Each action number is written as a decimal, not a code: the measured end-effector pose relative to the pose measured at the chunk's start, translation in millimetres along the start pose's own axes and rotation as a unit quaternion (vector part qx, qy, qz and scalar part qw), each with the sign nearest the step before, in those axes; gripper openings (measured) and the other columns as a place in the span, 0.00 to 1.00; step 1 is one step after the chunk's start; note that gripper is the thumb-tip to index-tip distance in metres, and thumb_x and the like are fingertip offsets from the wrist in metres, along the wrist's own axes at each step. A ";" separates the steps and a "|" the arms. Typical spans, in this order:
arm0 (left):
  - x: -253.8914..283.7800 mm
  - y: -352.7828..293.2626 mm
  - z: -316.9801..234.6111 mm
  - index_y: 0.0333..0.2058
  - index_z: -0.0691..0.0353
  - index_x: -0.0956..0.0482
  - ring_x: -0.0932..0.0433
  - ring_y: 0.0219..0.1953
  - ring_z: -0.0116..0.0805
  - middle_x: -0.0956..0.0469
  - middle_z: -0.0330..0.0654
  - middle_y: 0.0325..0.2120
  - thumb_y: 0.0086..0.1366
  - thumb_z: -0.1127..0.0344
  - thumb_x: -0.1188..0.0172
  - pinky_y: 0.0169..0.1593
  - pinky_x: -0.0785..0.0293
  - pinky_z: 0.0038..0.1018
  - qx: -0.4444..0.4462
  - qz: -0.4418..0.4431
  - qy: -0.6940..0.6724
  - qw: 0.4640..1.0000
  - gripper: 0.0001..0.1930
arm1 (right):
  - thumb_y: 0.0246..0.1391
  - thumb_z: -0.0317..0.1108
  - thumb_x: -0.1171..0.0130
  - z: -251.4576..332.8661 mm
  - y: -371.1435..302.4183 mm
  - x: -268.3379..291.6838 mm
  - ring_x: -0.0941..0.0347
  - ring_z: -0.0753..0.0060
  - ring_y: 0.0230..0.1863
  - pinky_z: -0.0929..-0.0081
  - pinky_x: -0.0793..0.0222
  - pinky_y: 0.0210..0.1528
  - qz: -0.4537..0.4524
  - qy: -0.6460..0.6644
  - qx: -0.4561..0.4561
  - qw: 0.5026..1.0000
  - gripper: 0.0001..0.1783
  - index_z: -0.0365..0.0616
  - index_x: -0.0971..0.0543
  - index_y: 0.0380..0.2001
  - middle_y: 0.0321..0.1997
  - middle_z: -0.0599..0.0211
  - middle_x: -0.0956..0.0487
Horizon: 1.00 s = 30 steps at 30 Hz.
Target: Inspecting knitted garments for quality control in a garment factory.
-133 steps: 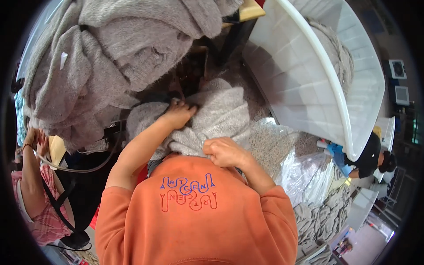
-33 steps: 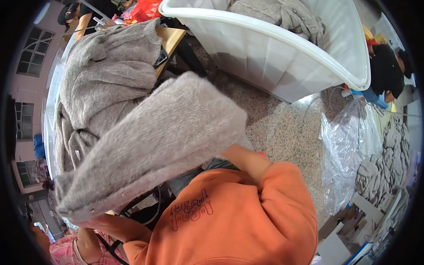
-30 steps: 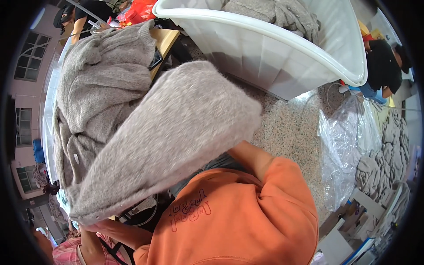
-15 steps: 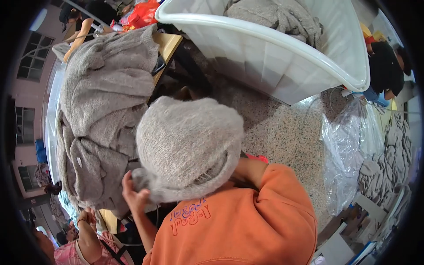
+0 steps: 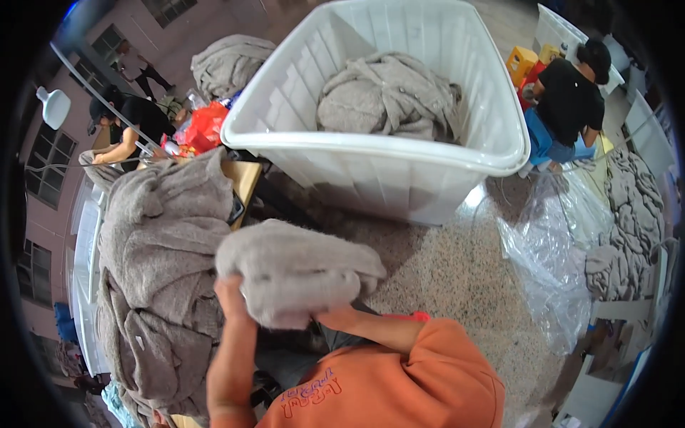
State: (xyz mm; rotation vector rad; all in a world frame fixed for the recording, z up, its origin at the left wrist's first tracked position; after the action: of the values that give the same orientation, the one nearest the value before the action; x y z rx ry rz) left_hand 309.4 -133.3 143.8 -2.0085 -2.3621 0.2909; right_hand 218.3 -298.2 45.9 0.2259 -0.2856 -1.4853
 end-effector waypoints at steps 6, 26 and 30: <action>-154.2 31.9 -211.2 0.44 0.70 0.31 0.26 0.39 0.35 0.26 0.47 0.38 0.46 0.78 0.51 0.45 0.31 0.30 -0.260 0.194 -0.171 0.930 0.22 | 0.46 0.34 0.44 -4.5 -17.3 16.5 0.26 0.63 0.32 0.73 0.32 0.34 0.142 -0.161 -0.157 0.964 0.15 0.38 0.25 0.37 0.33 0.58 0.24; -55.1 2.9 -106.0 0.41 0.65 0.26 0.25 0.37 0.41 0.24 0.48 0.35 0.47 0.69 0.39 0.43 0.29 0.31 -0.198 0.310 0.540 0.757 0.20 | 0.46 0.40 0.46 -20.7 -43.9 -21.8 0.29 0.54 0.39 0.65 0.33 0.42 0.414 -0.209 -0.107 0.879 0.19 0.39 0.26 0.39 0.39 0.52 0.25; 70.8 1.8 -150.3 0.42 0.64 0.29 0.34 0.49 0.50 0.32 0.52 0.45 0.43 0.69 0.37 0.50 0.35 0.37 -0.365 -0.028 0.615 0.698 0.24 | 0.44 0.39 0.43 -12.4 -45.4 -38.2 0.26 0.60 0.35 0.71 0.31 0.37 0.455 -0.139 -0.158 0.865 0.20 0.36 0.26 0.40 0.36 0.53 0.24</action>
State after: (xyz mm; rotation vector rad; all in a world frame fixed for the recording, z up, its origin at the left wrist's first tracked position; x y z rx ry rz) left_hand 320.5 -44.9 284.0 -1.3432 -1.5666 -1.6635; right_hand 177.2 -263.9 17.7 -0.3637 -0.3117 -0.5902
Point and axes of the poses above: each hand's wrist, its own y-axis towards the middle knuckle, its own x-axis out of the back of the hand, z = x × y, the point moved 7 cm from there along y, towards the middle knuckle
